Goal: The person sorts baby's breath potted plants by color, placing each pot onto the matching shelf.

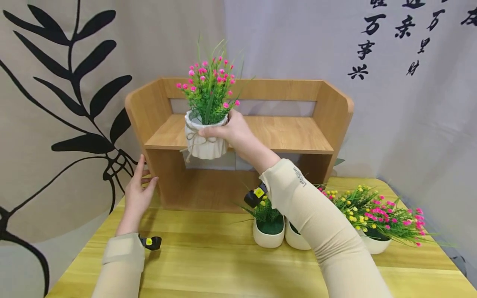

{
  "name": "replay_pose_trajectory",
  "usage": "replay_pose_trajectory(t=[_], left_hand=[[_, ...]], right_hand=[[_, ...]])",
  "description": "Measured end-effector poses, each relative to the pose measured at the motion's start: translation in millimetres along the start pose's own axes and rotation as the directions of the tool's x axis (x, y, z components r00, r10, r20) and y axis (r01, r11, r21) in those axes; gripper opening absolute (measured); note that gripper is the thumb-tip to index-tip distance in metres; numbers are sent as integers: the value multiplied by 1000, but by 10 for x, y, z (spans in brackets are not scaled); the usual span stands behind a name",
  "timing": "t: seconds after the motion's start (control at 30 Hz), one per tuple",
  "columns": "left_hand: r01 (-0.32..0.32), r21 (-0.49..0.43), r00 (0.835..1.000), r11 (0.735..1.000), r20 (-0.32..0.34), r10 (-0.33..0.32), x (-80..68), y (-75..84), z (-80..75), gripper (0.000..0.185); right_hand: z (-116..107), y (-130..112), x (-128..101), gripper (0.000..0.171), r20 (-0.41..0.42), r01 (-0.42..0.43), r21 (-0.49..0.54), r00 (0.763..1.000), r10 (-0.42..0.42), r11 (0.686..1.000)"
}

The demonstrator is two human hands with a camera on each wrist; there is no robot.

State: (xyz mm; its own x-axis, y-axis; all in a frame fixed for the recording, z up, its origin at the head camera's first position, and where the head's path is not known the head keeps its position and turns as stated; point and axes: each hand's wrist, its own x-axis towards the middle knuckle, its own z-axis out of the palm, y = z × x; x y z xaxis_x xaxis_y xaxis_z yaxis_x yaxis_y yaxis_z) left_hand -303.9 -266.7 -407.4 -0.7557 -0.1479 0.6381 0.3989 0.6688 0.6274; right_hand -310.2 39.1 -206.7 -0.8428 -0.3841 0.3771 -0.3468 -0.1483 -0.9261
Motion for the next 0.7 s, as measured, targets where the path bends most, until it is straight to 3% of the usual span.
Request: replay_pose_trajectory(t=[0.17, 0.4, 0.7], left_hand=[[-6, 0, 1000, 1000, -12, 6, -10, -14, 18, 82], [-29, 4, 999, 1000, -20, 29, -5, -16, 20, 82], [-5, 6, 1000, 1000, -13, 5, -4, 2, 13, 82]], right_hand=[[5, 112, 169, 57, -29, -38, -1, 999, 38, 999], [-5, 253, 353, 59, -8, -92, 26, 996, 93, 995], [78, 370, 513, 62, 5, -118, 4, 993, 118, 993]])
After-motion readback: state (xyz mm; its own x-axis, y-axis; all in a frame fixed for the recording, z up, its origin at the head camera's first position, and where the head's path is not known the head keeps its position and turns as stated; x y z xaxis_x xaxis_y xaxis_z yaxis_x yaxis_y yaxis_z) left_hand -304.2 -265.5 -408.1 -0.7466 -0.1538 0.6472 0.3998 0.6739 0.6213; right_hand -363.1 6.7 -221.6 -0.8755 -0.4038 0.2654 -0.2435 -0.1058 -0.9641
